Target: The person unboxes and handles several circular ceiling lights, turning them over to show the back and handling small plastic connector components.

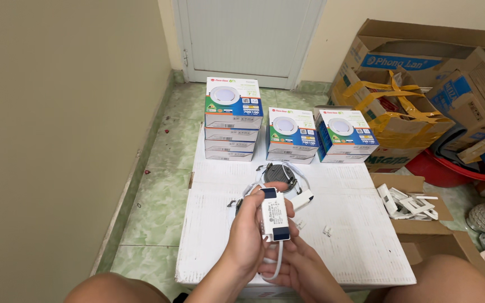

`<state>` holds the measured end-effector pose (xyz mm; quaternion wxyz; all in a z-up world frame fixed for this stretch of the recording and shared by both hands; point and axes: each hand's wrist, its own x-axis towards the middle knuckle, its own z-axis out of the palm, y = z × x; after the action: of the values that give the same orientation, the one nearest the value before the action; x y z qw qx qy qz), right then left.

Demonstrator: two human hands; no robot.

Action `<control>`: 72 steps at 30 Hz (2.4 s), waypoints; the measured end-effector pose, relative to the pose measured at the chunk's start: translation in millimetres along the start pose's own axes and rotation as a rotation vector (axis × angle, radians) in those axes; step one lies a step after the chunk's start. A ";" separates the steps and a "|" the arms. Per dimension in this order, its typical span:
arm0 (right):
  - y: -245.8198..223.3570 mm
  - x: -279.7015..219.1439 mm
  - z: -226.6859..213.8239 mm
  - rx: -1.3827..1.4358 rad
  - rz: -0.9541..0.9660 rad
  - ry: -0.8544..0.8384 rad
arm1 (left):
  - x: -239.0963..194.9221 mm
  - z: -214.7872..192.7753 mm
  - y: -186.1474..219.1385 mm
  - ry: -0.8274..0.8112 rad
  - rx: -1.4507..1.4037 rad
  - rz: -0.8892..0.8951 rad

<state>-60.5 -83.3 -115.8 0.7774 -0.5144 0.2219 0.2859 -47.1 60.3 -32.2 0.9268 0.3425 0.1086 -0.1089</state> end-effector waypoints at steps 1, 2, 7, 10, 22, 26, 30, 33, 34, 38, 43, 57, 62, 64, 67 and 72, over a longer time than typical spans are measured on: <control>-2.5 -4.6 3.7 0.003 -0.002 0.002 | 1.5 -1.8 -1.7 -0.002 0.002 -0.003; -5.4 -8.9 7.5 -0.006 0.019 0.043 | 3.2 -3.5 -3.3 -0.014 0.007 0.018; -20.3 -42.5 24.5 -0.166 -0.069 0.218 | 4.7 -2.5 -7.0 -0.004 0.021 0.008; -10.4 -40.5 6.8 -0.226 -0.311 0.189 | 4.1 0.3 -5.8 0.053 0.076 0.003; -36.5 -59.0 32.8 -0.392 -0.407 0.262 | 2.1 6.6 -4.9 0.071 0.106 -0.102; -36.8 -51.3 22.1 -0.365 -0.442 0.235 | 0.8 7.5 2.0 0.104 0.211 -0.118; -44.4 -53.2 19.5 -0.308 -0.347 0.191 | 12.1 -5.6 -1.3 0.044 0.330 -0.089; -38.3 -39.9 9.0 -0.169 -0.313 0.117 | 11.6 -7.2 8.4 0.019 0.469 -0.114; -39.2 -41.7 11.0 -0.167 -0.313 0.118 | 13.0 -9.2 8.1 0.018 0.469 -0.115; -37.6 -41.6 8.4 -0.149 -0.273 0.129 | 10.2 -6.4 14.6 0.017 0.543 -0.158; -31.0 -30.5 -5.5 -0.162 -0.311 0.113 | 9.5 -4.1 18.2 0.029 0.604 -0.184; -13.1 -1.8 -23.8 0.136 0.014 -0.069 | 32.1 -34.3 -2.9 -0.087 0.513 -0.103; -10.1 -5.1 -22.8 0.214 0.115 -0.208 | 28.7 -38.0 0.6 -0.072 0.521 -0.134; -7.7 1.1 -23.7 0.243 0.132 -0.227 | 29.2 -38.6 4.1 -0.102 0.536 -0.110; -0.9 16.3 -36.1 0.340 0.104 -0.239 | 27.0 -33.2 9.1 -0.073 0.581 -0.153; -3.4 3.5 -37.9 0.308 0.165 -0.272 | 22.8 -25.3 13.0 -0.057 0.612 -0.174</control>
<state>-57.5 -118.7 -129.8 0.8436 -0.3263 0.1977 0.3779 -25.0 83.7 -49.3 0.7706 0.5917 0.0736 -0.2251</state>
